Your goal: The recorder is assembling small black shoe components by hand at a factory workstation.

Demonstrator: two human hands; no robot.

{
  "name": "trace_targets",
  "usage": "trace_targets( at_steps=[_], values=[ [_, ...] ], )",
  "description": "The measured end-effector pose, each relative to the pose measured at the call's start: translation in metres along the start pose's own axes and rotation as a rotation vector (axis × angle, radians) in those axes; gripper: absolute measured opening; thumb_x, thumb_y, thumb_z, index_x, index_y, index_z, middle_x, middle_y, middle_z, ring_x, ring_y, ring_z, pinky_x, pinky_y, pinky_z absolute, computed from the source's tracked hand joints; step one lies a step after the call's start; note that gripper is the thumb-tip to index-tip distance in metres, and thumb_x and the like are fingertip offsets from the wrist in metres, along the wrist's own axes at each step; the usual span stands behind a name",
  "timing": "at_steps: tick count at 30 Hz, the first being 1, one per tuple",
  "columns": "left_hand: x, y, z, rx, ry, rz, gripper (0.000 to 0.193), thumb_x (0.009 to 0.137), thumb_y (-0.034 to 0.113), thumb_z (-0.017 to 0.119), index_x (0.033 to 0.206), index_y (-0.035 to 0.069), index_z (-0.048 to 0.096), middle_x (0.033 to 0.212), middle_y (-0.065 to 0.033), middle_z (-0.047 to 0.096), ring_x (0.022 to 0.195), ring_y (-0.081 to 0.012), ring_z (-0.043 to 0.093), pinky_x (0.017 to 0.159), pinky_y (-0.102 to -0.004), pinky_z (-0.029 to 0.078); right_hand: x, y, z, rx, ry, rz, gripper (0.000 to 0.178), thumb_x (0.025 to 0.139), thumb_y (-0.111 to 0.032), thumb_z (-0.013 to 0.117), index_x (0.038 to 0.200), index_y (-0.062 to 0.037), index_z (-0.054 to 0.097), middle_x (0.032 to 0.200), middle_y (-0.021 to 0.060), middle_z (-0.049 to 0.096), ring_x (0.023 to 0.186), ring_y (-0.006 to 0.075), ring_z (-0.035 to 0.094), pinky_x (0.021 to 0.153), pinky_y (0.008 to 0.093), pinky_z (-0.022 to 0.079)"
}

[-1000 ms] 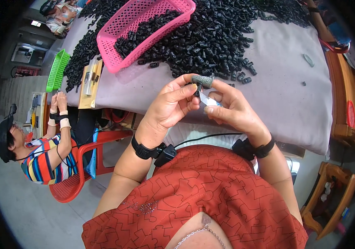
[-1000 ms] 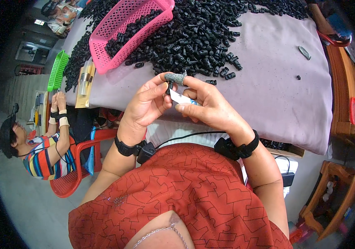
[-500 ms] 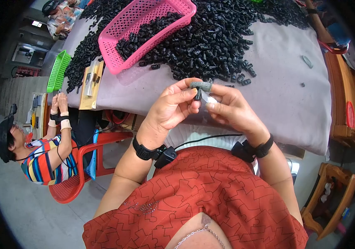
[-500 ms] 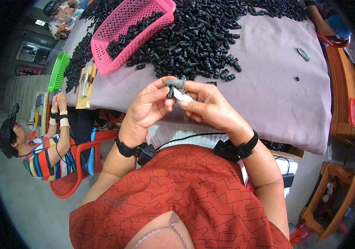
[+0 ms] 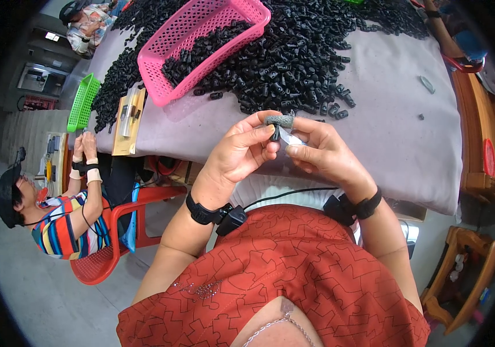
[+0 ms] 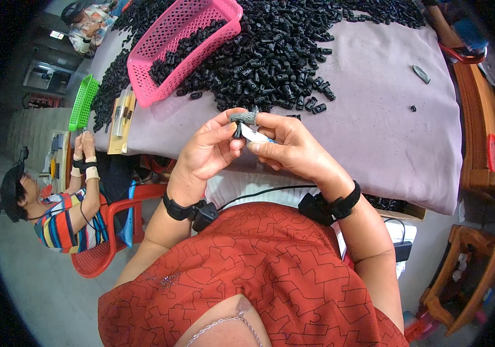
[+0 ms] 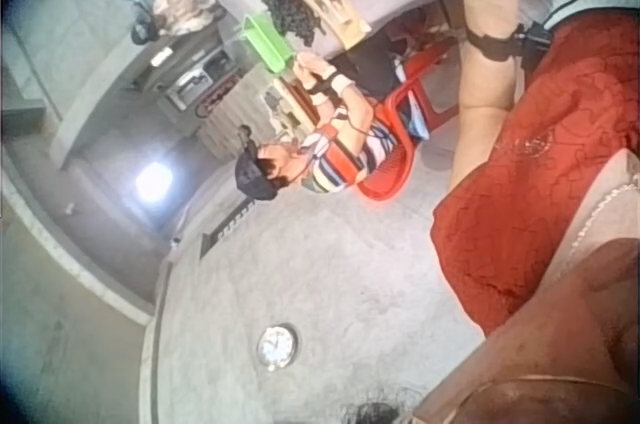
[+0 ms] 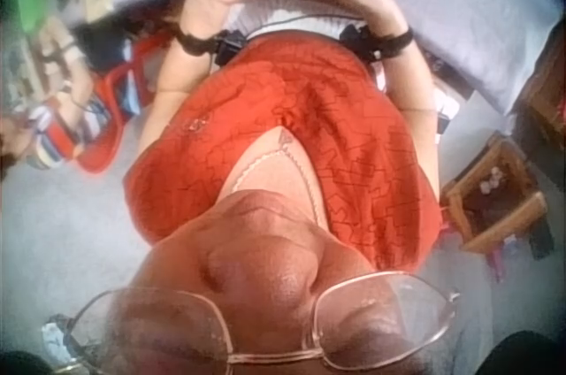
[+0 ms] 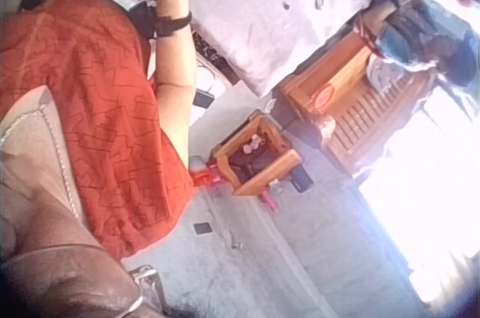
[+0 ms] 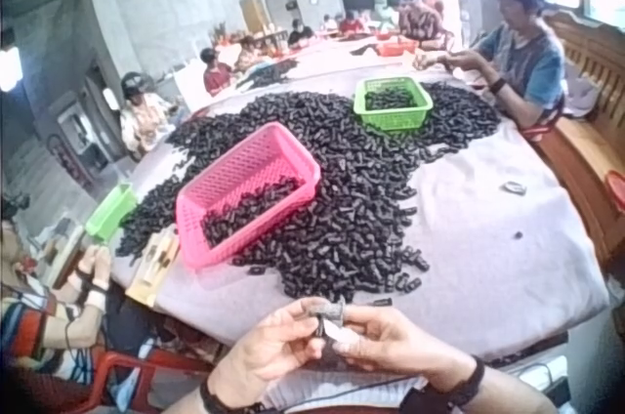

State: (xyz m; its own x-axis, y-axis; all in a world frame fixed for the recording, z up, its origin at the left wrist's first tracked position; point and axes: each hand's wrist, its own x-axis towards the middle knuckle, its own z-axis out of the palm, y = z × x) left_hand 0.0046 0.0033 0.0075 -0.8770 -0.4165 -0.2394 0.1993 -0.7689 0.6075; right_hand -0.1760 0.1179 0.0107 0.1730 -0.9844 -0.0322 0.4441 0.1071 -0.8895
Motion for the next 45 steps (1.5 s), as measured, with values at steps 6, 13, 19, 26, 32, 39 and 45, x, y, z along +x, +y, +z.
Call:
trace_targets(
  at_steps=[6,13,19,26,32,39,45],
  values=[
    [0.003,0.002,-0.001,0.007,0.009,-0.005,0.039,0.091,0.008,0.062,0.128,0.003,0.051,0.095,-0.0059,0.064,0.075,-0.0135,0.063,0.067,-0.0249,0.056,-0.001,-0.001,0.002,-0.032,-0.004,-0.023,0.05,0.092,-0.016,0.063,0.136,-0.0013,0.046,0.076,-0.0035,0.055,0.056,0.0023,0.042,0.048,0.0179,0.032],
    [0.003,0.002,-0.005,0.002,0.008,-0.022,0.037,0.092,0.008,0.062,0.127,0.004,0.053,0.096,-0.0063,0.064,0.076,-0.0128,0.063,0.064,-0.0248,0.055,0.002,-0.01,0.005,-0.068,0.013,0.02,0.049,0.092,-0.014,0.062,0.136,-0.0011,0.047,0.075,-0.0052,0.053,0.058,0.0025,0.042,0.05,0.0182,0.033],
    [0.009,0.044,-0.015,0.184,0.113,0.21,0.025,0.091,0.007,0.062,0.116,0.003,0.061,0.088,-0.0037,0.066,0.073,-0.0142,0.065,0.064,-0.0271,0.057,0.002,-0.007,0.004,-0.086,0.124,-0.035,0.036,0.092,-0.012,0.061,0.126,-0.0002,0.054,0.076,-0.0039,0.052,0.058,0.0026,0.042,0.05,0.0186,0.034],
    [0.023,0.151,-0.019,0.555,0.486,0.898,0.034,0.091,0.001,0.059,0.124,-0.001,0.052,0.103,-0.0092,0.064,0.084,-0.0221,0.07,0.068,-0.0287,0.059,0.002,-0.003,-0.003,-0.105,0.239,-0.036,0.012,0.093,-0.01,0.06,0.101,-0.0023,0.057,0.07,-0.0034,0.051,0.054,0.0023,0.041,0.048,0.019,0.033],
    [0.006,0.088,-0.028,1.138,0.62,0.585,0.025,0.091,0.008,0.062,0.115,0.002,0.063,0.102,-0.0072,0.066,0.076,-0.0138,0.067,0.066,-0.0253,0.053,0.004,-0.008,-0.002,-0.163,0.239,0.028,0.011,0.092,-0.01,0.059,0.101,-0.0022,0.057,0.07,-0.0036,0.051,0.057,0.0023,0.042,0.05,0.0198,0.033],
    [0.009,0.072,-0.055,1.851,0.593,0.648,0.018,0.081,0.007,0.067,0.098,0.0,0.067,0.097,-0.016,0.065,0.08,-0.0333,0.064,0.074,-0.0392,0.051,0.004,-0.007,-0.002,-0.177,0.223,0.013,0.013,0.092,-0.012,0.06,0.101,-0.0029,0.058,0.071,-0.0044,0.051,0.058,0.0024,0.042,0.05,0.0196,0.034],
    [0.017,0.077,-0.067,1.888,0.627,0.66,0.016,0.081,0.006,0.066,0.095,0.0,0.067,0.09,-0.0179,0.064,0.084,-0.0354,0.063,0.077,-0.0405,0.05,0.002,-0.005,-0.002,-0.192,0.226,0.02,0.013,0.093,-0.012,0.06,0.101,-0.0032,0.058,0.071,-0.0046,0.051,0.059,0.0024,0.043,0.05,0.0194,0.034]
  ],
)
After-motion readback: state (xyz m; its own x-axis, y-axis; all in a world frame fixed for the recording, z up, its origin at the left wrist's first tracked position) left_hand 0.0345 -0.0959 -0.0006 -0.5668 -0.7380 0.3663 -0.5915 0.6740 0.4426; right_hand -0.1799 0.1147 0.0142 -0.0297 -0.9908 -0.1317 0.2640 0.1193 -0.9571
